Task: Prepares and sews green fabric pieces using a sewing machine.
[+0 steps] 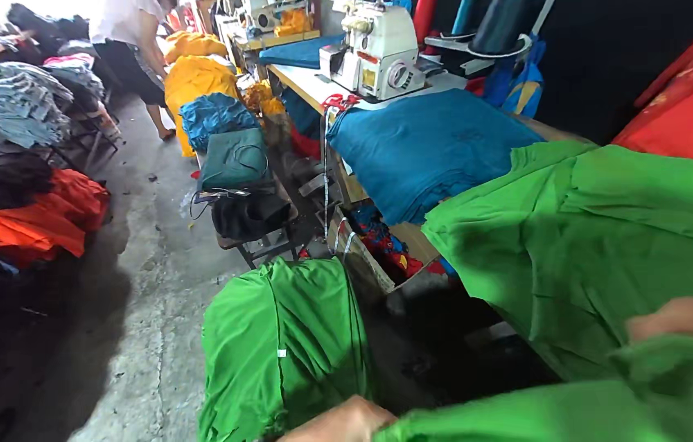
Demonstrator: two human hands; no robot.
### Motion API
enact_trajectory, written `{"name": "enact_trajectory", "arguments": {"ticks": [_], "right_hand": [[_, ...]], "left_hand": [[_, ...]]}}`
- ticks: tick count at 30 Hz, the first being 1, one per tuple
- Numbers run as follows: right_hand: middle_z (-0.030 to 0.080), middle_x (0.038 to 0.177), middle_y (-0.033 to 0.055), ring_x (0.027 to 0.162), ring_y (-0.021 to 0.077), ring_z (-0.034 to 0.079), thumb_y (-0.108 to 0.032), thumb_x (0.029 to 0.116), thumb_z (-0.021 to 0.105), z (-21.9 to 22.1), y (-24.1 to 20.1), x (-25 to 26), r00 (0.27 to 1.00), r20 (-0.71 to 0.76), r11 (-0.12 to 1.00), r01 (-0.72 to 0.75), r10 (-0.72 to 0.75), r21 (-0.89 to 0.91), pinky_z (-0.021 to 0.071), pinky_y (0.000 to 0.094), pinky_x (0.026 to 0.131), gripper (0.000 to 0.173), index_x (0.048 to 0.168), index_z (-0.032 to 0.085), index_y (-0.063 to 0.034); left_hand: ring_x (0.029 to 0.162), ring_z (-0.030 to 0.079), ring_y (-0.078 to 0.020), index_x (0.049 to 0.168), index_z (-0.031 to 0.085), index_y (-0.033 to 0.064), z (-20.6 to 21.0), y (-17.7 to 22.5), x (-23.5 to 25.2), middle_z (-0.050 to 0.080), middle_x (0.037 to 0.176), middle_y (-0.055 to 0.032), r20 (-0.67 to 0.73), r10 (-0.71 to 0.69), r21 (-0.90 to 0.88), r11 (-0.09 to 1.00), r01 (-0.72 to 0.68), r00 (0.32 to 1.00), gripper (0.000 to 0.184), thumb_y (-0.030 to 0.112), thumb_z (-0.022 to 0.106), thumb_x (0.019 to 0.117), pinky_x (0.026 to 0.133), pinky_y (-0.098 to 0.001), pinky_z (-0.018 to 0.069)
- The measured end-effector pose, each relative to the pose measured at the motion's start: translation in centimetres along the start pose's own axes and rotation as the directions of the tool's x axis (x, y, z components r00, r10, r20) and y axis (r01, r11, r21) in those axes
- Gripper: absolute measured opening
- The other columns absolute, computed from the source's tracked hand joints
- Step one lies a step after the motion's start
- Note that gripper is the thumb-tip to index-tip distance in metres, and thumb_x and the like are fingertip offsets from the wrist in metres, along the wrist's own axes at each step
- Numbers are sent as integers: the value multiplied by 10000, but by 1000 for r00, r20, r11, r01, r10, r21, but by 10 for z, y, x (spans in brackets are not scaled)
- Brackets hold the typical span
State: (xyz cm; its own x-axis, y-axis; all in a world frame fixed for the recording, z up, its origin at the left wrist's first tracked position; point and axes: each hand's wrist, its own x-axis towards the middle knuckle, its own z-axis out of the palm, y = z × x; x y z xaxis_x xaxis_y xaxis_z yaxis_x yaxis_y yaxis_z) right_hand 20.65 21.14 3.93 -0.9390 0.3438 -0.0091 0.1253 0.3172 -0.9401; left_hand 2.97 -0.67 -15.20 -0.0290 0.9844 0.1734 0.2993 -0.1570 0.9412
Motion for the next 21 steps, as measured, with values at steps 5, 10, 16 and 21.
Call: {"name": "enact_trajectory", "arguments": {"ticks": [5, 10, 16, 21], "right_hand": [[671, 831, -48, 714, 2, 635, 63, 961, 443, -12, 18, 63, 937, -321, 974, -188, 139, -127, 549, 187, 660, 254, 1076, 637, -52], [619, 797, -80, 675, -24, 550, -10, 978, 584, -49, 33, 162, 911, -390, 969, 36, -131, -243, 478, 159, 635, 126, 985, 648, -117], [674, 807, -19, 577, 58, 607, 47, 915, 528, -1, 25, 168, 944, -193, 959, 243, -268, -144, 545, 228, 516, 237, 1086, 638, -75], [738, 993, 21, 693, 103, 702, -20, 920, 606, 85, 146, 145, 983, -85, 982, 170, -163, 83, 620, 279, 614, 186, 1080, 685, -76]], "left_hand": [[903, 716, -297, 1076, 715, -21, -82, -35, 6, 729, 966, -183, -26, -301, 319, 901, 293, 953, 245, 150, 747, 904, 849, -535, 572], [966, 701, -362, 1110, 707, -18, -215, 7, 34, 707, 1049, -203, -512, 103, 697, 630, 342, 853, 265, -60, 703, 848, 857, -602, 560], [897, 679, -301, 1077, 710, -36, -250, 69, -29, 691, 1036, -183, -536, 384, 825, 427, 370, 752, 230, -59, 631, 863, 810, -504, 558], [934, 713, -199, 976, 755, 61, -207, -20, -124, 728, 1037, -74, -645, 172, 687, 558, 466, 745, 255, -13, 620, 773, 829, -429, 606]]}}
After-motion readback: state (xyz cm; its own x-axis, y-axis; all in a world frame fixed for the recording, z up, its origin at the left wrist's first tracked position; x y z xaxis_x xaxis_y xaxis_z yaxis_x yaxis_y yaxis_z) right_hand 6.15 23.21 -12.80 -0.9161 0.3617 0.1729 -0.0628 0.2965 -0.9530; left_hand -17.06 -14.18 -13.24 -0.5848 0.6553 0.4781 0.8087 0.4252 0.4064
